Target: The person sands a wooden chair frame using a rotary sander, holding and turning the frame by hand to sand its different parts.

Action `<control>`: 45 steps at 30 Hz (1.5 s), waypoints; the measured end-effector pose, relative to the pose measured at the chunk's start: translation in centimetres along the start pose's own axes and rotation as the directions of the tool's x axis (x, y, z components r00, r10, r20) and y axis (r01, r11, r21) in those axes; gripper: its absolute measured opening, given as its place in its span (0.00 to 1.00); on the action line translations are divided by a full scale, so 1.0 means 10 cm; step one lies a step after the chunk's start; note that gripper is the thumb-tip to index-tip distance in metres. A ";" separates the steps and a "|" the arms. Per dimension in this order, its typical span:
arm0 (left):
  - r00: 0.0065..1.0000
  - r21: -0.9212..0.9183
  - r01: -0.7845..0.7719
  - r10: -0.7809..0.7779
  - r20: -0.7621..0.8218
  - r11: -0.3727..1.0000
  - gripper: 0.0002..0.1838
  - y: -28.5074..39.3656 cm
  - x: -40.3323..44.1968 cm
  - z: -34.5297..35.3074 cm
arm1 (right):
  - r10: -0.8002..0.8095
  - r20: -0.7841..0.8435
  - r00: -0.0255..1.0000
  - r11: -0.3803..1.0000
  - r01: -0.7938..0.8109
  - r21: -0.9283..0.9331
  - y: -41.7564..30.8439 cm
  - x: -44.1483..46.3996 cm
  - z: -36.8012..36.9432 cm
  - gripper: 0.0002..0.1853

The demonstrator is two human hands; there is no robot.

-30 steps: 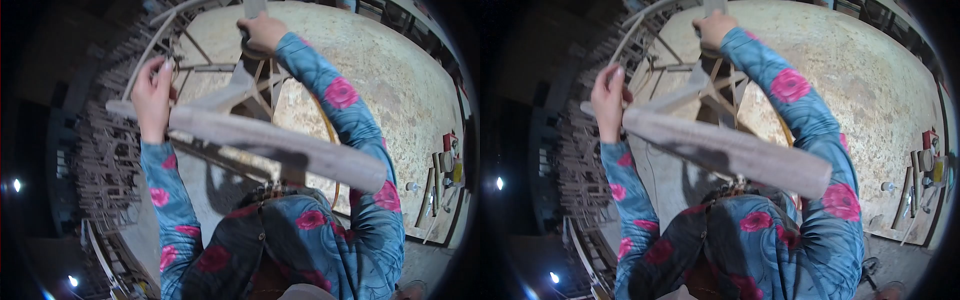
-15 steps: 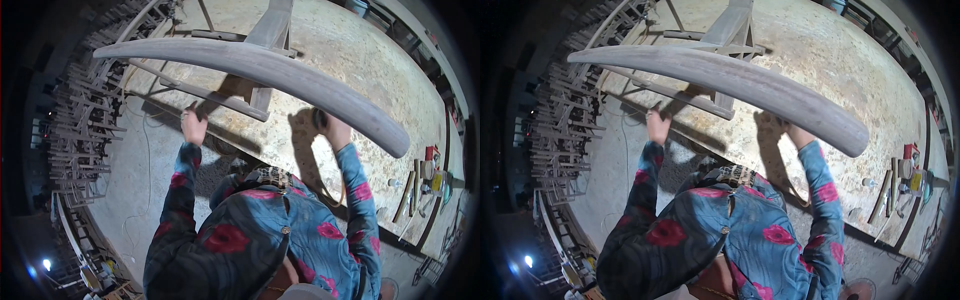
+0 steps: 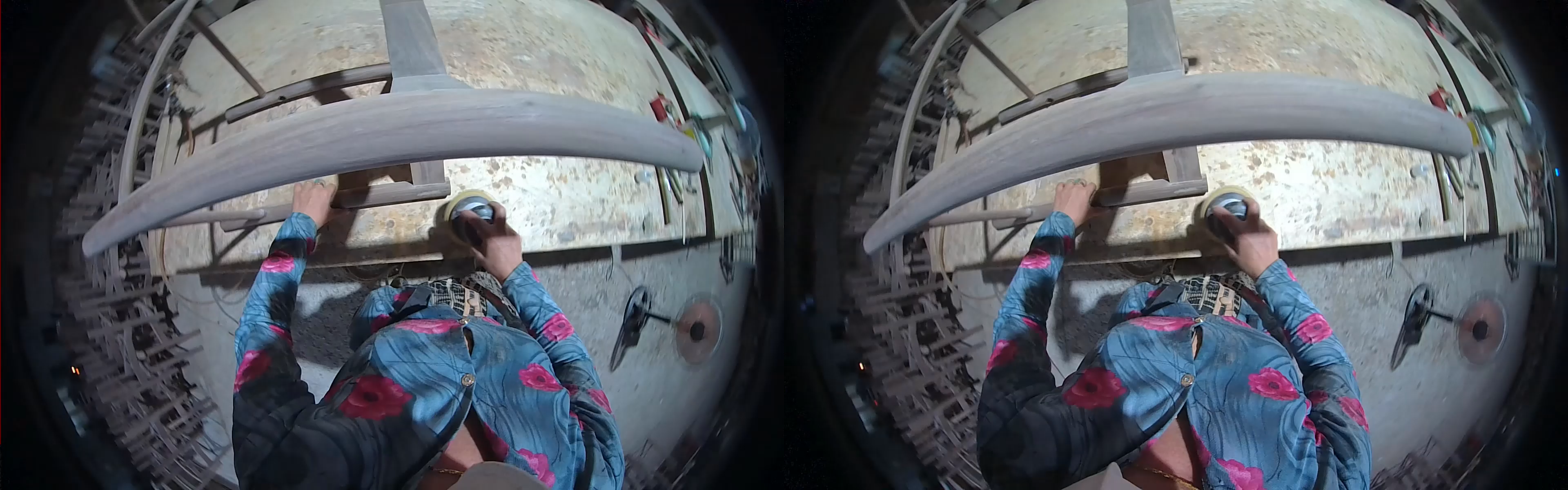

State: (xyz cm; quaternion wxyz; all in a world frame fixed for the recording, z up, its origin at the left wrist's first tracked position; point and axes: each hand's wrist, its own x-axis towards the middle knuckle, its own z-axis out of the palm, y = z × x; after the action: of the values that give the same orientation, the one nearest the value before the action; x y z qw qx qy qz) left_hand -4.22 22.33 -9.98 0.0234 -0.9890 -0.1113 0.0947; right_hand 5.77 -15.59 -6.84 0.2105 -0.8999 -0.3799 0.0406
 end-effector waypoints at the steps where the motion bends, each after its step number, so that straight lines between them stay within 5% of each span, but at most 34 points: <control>1: 0.994 -0.020 -0.102 0.101 -0.048 0.995 0.26 -0.07 0.03 0.06 | 0.052 -0.011 0.999 0.998 -0.052 -0.039 -0.07 -0.07 -0.03 0.31; 2: 0.990 -0.015 -0.136 0.135 -0.050 0.991 0.26 -0.13 0.06 0.11 | 0.174 0.039 0.984 0.984 -0.173 -0.039 -0.12 -0.13 -0.09 0.32; 5: 0.958 -0.018 -0.282 0.280 -0.065 0.959 0.25 -0.10 0.14 0.05 | 0.261 -0.184 0.948 0.962 -0.271 -0.030 -0.27 -0.30 -0.26 0.35; 9: 0.985 -0.382 -0.070 0.125 0.122 0.922 0.30 0.42 -0.02 -0.44 | 0.342 -0.330 0.880 0.934 -0.358 0.013 -0.38 -0.34 -0.51 0.37; 16: 0.991 -0.369 -0.123 0.136 0.009 0.921 0.33 0.86 0.02 -0.94 | 0.353 -0.503 0.789 0.922 -0.384 0.046 -0.20 0.15 -0.70 0.29; 21: 0.994 -0.407 -0.083 0.103 0.027 0.910 0.35 0.87 0.10 -1.20 | 0.327 -0.454 0.829 0.944 -0.310 0.114 -0.25 0.63 -0.82 0.31; 27: 0.996 -0.422 -0.068 0.087 0.025 0.904 0.36 0.82 0.13 -1.38 | 0.428 -0.522 0.738 0.885 -0.460 0.076 0.01 1.11 -1.22 0.28; 33: 0.996 -0.458 -0.075 0.089 0.009 0.886 0.35 0.80 0.15 -1.44 | 0.335 -0.384 0.861 0.939 -0.337 0.062 -0.24 1.08 -1.22 0.28; 41: 0.996 -0.477 -0.049 0.081 0.046 0.878 0.35 0.85 0.16 -1.46 | 0.430 -0.452 0.782 0.886 -0.461 0.044 -0.01 1.53 -1.41 0.28; 45: 0.996 -0.491 -0.045 0.075 0.041 0.870 0.36 0.84 0.16 -1.51 | 0.402 -0.392 0.828 0.906 -0.421 0.041 -0.24 1.31 -1.33 0.30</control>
State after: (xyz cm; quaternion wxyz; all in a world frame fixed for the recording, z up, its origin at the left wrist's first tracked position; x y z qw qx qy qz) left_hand 2.03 14.13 3.94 -0.2338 -0.9625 -0.1015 0.0930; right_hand 16.56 -9.53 7.35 0.2470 -0.9547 -0.1284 -0.1047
